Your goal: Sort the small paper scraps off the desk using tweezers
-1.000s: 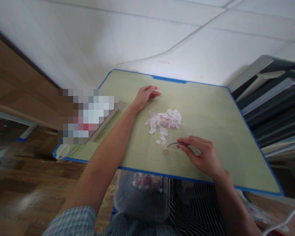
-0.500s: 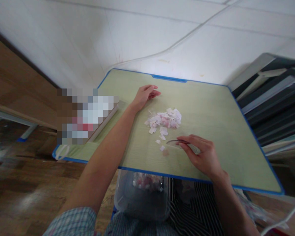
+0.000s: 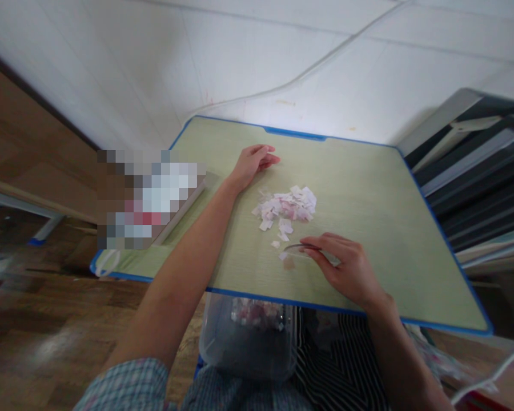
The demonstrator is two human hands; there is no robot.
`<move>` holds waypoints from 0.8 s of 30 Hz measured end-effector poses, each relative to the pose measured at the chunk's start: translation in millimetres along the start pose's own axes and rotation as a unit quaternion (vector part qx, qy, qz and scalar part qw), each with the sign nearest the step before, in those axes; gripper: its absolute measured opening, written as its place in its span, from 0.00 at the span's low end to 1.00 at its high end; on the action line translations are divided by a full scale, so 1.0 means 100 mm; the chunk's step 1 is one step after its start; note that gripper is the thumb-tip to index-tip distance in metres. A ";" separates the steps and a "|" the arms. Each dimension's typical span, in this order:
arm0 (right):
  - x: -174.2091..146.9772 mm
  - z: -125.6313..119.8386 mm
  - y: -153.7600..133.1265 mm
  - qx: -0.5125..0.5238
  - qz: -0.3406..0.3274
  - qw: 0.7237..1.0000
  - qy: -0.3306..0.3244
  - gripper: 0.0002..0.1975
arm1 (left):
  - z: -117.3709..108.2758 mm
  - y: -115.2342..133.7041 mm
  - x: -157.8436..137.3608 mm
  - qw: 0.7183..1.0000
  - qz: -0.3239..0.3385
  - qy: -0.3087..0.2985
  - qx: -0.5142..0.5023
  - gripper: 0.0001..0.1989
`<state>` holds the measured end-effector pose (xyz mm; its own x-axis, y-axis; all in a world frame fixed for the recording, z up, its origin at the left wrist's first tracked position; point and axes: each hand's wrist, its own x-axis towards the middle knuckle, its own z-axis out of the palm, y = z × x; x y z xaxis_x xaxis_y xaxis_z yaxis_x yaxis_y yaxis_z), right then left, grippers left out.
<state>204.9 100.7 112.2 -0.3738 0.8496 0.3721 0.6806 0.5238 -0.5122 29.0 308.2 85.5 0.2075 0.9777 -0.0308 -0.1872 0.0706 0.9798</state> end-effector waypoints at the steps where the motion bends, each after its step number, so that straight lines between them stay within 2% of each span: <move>1: 0.01 0.00 0.00 -0.006 -0.007 1.000 -0.013 0.08 | 0.00 0.00 0.00 1.000 0.001 0.000 0.001 0.08; 5: 0.01 -0.07 0.01 -0.096 -0.025 0.995 -0.019 0.10 | 0.01 0.01 -0.01 1.000 0.002 0.000 0.002 0.08; 8: -0.02 -0.14 0.01 -0.123 -0.043 0.991 -0.039 0.10 | 0.01 0.01 -0.01 1.000 0.001 -0.003 -0.003 0.08; 10: -0.04 -0.18 0.03 -0.120 -0.029 0.991 -0.041 0.09 | 0.01 0.01 -0.01 1.000 0.001 -0.003 -0.005 0.08; 14: -0.09 -0.21 0.09 -0.155 0.027 0.988 0.015 0.10 | 0.01 0.01 -0.01 1.000 0.001 0.000 -0.001 0.08; 24: -0.15 -0.23 0.10 -0.099 0.033 0.994 0.024 0.10 | 0.00 -0.01 0.00 1.000 0.007 -0.003 0.011 0.10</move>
<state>231.6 91.2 119.2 -0.2960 0.8754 0.3821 0.8152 0.4400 -0.3766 29.0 308.6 84.4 0.2101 0.9776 -0.0152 -0.1694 0.0517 0.9842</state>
